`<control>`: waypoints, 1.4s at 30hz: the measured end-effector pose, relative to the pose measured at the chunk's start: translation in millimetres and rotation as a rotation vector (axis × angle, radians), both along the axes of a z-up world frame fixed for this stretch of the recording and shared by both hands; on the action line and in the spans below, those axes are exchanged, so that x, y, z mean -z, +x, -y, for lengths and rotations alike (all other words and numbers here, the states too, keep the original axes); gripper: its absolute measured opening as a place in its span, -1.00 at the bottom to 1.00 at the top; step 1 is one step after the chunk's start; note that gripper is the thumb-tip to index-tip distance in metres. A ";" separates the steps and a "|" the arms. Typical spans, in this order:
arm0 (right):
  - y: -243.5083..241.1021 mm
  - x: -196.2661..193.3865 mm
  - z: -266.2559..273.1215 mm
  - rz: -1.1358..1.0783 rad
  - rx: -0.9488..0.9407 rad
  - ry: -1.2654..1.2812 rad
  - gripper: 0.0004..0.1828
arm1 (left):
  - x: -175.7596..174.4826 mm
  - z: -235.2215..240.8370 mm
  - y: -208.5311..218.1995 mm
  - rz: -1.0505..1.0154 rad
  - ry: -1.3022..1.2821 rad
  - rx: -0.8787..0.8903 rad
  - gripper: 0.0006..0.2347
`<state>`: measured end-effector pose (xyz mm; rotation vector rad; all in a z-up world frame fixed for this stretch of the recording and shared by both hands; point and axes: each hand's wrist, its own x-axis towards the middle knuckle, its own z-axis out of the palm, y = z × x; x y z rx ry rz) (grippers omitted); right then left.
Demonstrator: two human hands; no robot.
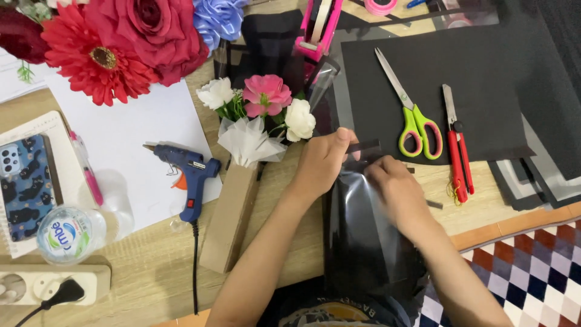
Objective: The person cuts a sheet of black material with green scissors, then uses a red utility knife to trim the edges of the same material on a wooden table. The person handles the material and tools directly without visible secondary objects.
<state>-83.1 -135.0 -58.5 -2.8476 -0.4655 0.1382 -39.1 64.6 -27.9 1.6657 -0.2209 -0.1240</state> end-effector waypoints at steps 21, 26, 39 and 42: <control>229.8 -72.1 69.6 0.062 0.137 0.216 -0.60 | -3.3 -10.7 4.0 0.168 0.428 0.386 -0.77; 44.7 -60.5 89.2 0.000 0.223 0.390 -0.71 | -9.7 4.0 5.0 0.214 0.387 0.326 -0.71; -98.9 37.9 58.7 0.180 0.442 0.338 -0.56 | 21.2 33.6 -16.2 0.430 0.455 0.297 -0.70; -94.9 29.2 59.3 0.115 0.462 0.626 -0.79 | 9.7 32.3 -25.3 0.452 0.509 0.279 -0.67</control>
